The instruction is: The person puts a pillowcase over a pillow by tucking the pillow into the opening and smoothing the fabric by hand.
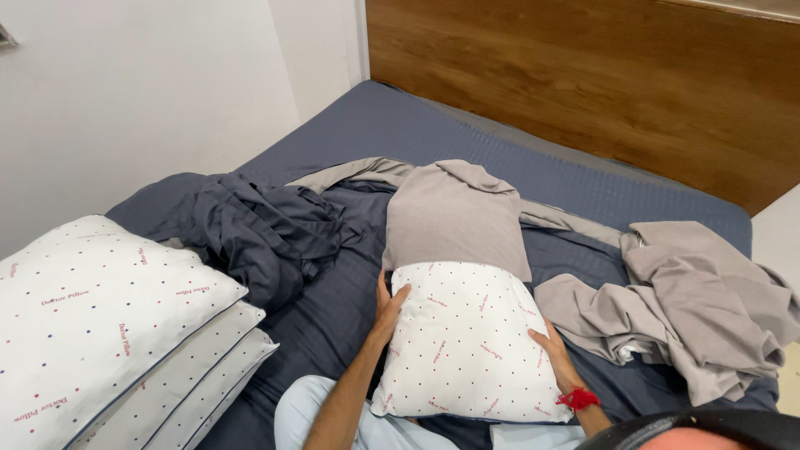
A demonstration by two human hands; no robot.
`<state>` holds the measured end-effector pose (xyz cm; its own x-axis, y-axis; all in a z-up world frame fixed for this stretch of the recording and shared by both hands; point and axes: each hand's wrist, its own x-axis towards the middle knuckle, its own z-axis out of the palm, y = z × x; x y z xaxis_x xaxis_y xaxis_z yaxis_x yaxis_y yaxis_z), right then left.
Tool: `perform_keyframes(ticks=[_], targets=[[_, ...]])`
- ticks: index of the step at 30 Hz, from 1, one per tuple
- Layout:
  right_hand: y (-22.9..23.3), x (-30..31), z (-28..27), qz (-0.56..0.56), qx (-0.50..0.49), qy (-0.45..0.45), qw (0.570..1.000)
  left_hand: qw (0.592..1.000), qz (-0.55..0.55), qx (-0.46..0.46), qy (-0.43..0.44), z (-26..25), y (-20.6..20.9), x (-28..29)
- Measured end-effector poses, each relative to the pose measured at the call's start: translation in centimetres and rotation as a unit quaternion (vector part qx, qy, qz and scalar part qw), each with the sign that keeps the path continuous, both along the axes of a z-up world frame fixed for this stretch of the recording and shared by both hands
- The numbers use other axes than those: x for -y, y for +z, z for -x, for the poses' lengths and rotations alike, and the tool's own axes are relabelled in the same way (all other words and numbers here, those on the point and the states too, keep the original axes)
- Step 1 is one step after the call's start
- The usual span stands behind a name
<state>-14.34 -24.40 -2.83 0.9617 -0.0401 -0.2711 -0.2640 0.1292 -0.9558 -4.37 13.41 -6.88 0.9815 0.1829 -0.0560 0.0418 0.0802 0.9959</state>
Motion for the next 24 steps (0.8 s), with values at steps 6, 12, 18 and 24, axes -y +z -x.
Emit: perform_keyframes(ticks=[6, 12, 18, 24], targets=[[-1.4, 0.3, -0.4, 0.062, -0.066, -0.024, 0.996, 0.988, 0.121, -0.089, -0.033, 0.2, 2.0, -0.5], [-1.8, 0.2, -0.3, 0.049, -0.084, -0.035, 0.995, 0.995, 0.080, -0.012, -0.052, 0.5, 2.2, 0.6], [-1.9, 0.1, 0.1, 0.040, -0.097, -0.039, 0.994, 0.998, 0.048, -0.011, -0.033, -0.1, 1.2, 0.5], [-1.9, -0.2, 0.0, 0.015, -0.102, -0.043, 0.994, 0.999, 0.028, 0.009, -0.033, -0.5, 0.2, 0.6]])
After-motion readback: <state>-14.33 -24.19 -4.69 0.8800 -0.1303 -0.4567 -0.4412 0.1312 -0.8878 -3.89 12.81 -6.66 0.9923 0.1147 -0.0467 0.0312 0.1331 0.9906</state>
